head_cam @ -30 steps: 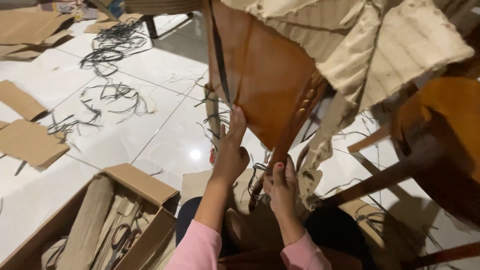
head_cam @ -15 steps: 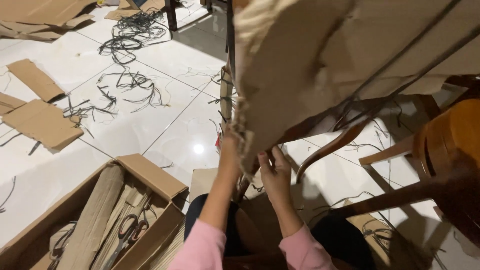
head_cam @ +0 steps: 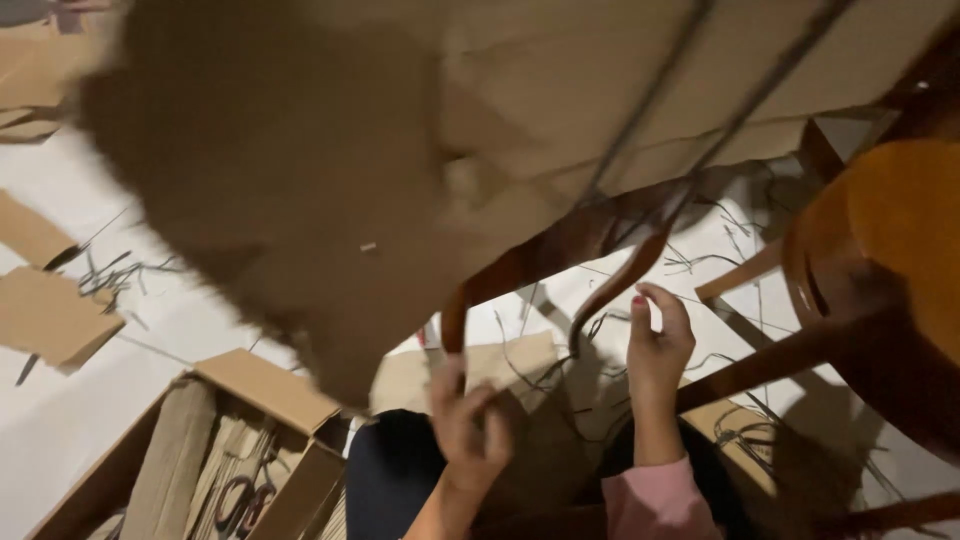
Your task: Wrapping cardboard around the legs of a wooden chair and securing it with thin ties for protection.
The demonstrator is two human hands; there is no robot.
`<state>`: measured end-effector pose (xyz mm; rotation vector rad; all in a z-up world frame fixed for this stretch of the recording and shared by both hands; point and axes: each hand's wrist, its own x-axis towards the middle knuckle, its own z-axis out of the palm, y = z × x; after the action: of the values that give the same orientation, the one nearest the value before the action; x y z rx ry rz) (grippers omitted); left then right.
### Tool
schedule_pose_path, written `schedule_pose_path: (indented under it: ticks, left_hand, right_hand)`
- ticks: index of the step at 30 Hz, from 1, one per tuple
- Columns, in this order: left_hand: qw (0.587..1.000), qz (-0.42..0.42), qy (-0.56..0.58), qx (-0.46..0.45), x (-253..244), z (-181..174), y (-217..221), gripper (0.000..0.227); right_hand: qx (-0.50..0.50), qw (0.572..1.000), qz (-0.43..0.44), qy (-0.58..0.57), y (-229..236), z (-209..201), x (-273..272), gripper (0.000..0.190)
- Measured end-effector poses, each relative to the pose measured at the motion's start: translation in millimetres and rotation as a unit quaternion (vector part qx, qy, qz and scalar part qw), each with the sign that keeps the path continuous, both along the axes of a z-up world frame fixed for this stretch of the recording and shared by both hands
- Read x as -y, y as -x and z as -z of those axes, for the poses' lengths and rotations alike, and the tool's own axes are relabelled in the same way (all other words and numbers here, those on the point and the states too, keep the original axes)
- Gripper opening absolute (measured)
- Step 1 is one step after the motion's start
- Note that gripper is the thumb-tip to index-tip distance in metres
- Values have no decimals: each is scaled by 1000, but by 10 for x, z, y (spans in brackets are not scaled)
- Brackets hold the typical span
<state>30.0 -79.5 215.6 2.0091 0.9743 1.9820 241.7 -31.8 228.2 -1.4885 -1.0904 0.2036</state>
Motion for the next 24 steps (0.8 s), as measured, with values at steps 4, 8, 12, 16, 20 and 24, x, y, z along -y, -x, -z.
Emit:
schedule_pose_path:
  ticks: [4,8,12,16,20,24]
  left_hand:
    - [987,-87,87,106,-175,226,-164,60]
    - [977,-45,161,133,-383,181,-266,55]
    - [974,-71,176,124,-600,105,-290,50]
    - [966,-106,201,124,-668,154,-214,47]
    - [965,-104,205,129,-636,37,-142,46]
    - [971,-98,183,116,-658,-34,-70,46]
  right_hand:
    - [-84,996,2,40,-319,143,-286,45]
    - [-345,926,-61,138,-491,238,-738,67]
    - [-387,898,-202,51,-650,444,-831,31]
    - [-385,895,-226,-32,-524,381,-742,28]
    - [-399,893,-197,-62,-405,395,-574,32]
    - [-391,899,-180,-81,-330,295,-366,29]
